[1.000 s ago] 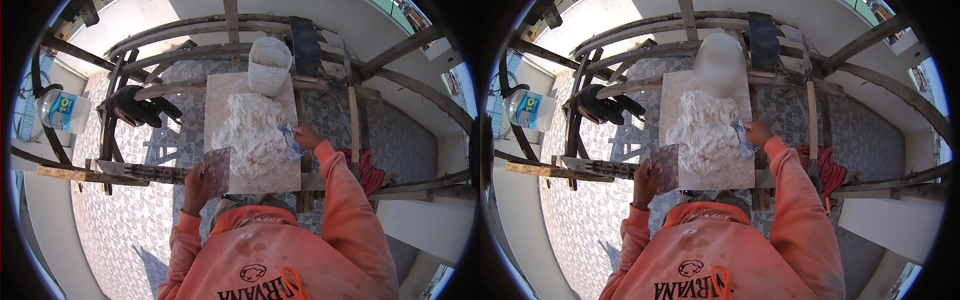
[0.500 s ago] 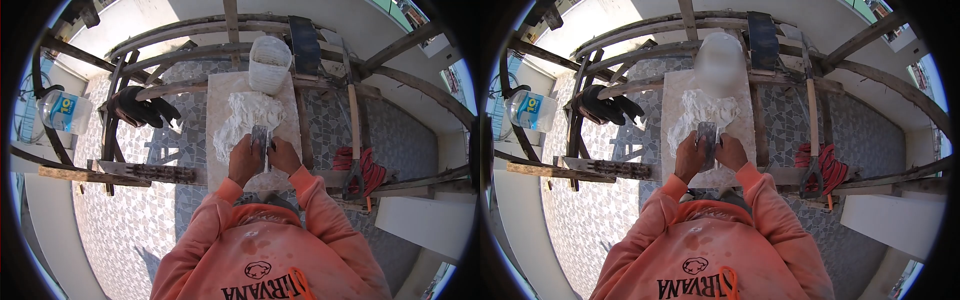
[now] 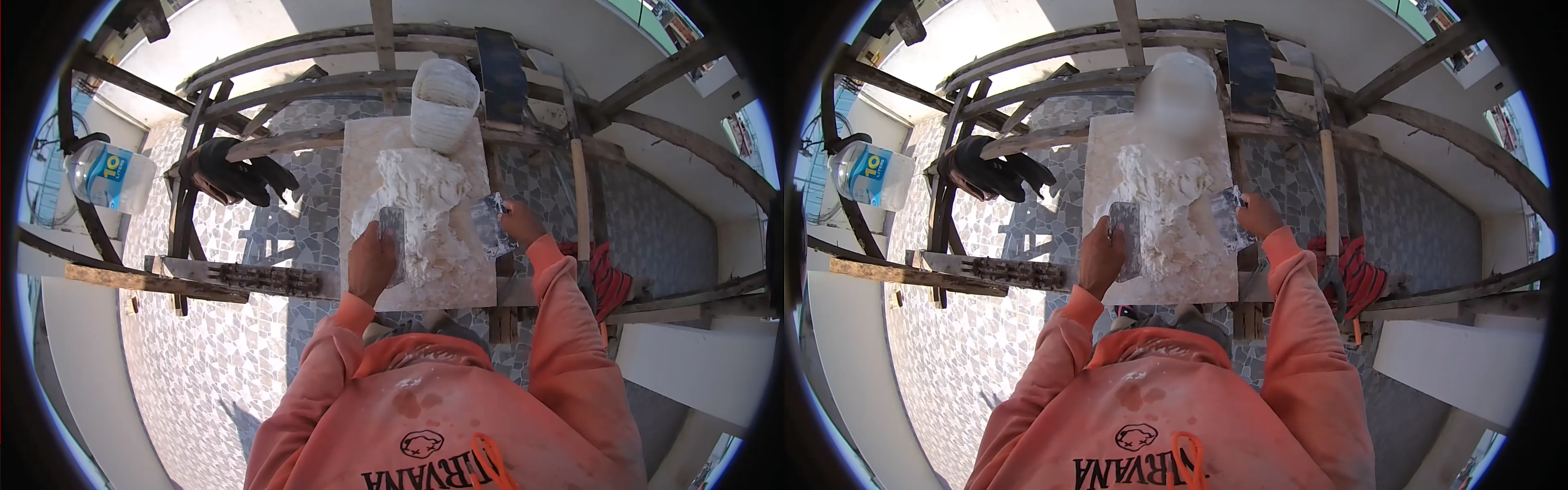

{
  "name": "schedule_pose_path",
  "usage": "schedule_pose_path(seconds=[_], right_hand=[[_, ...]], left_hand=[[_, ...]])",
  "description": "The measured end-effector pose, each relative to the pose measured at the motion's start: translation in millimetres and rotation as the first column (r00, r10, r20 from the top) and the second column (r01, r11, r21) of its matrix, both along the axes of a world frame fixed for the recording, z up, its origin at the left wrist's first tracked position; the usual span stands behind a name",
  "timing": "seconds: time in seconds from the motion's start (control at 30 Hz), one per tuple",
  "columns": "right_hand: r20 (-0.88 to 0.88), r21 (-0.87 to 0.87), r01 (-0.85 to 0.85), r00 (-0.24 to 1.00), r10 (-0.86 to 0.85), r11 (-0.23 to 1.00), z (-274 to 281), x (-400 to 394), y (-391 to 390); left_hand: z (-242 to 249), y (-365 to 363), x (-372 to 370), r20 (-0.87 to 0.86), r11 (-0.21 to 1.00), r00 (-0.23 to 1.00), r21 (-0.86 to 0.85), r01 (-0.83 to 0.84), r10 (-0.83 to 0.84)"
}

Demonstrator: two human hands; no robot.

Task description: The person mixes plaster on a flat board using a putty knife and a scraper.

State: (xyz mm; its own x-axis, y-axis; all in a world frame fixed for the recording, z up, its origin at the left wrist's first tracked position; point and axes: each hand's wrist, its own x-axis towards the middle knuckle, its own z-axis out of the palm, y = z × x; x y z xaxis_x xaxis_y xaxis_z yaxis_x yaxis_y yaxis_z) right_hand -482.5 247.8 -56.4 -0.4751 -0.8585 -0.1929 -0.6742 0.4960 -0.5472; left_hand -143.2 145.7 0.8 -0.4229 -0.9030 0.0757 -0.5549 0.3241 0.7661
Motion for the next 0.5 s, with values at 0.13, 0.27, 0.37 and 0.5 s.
schedule_pose_path(seconds=[0.13, 0.27, 0.37, 0.5], right_hand=[[-0.012, 0.085, -0.124, 0.992, 0.126, 0.989, -24.8, -18.8, -25.8], [0.123, 0.005, -0.301, 0.946, 0.298, 0.954, -23.4, 21.2, -67.6], [0.221, 0.042, -0.484, 0.858, 0.464, 0.874, 8.6, 42.6, -85.1], [-0.032, 0.026, -0.552, 0.833, 0.553, 0.833, 24.6, 86.0, -80.2]], left_hand=[[5.5, 2.4, 17.9, -0.056, 0.998, 0.997, 0.026, -0.057, 0.058], [7.9, 7.2, 26.4, -0.044, 0.995, 0.995, 0.022, -0.093, 0.094], [16.7, 10.9, 28.7, -0.066, 0.993, 0.991, 0.04, -0.112, 0.114], [16.6, 12.2, 27.8, -0.065, 0.986, 0.984, 0.025, -0.165, 0.166]])
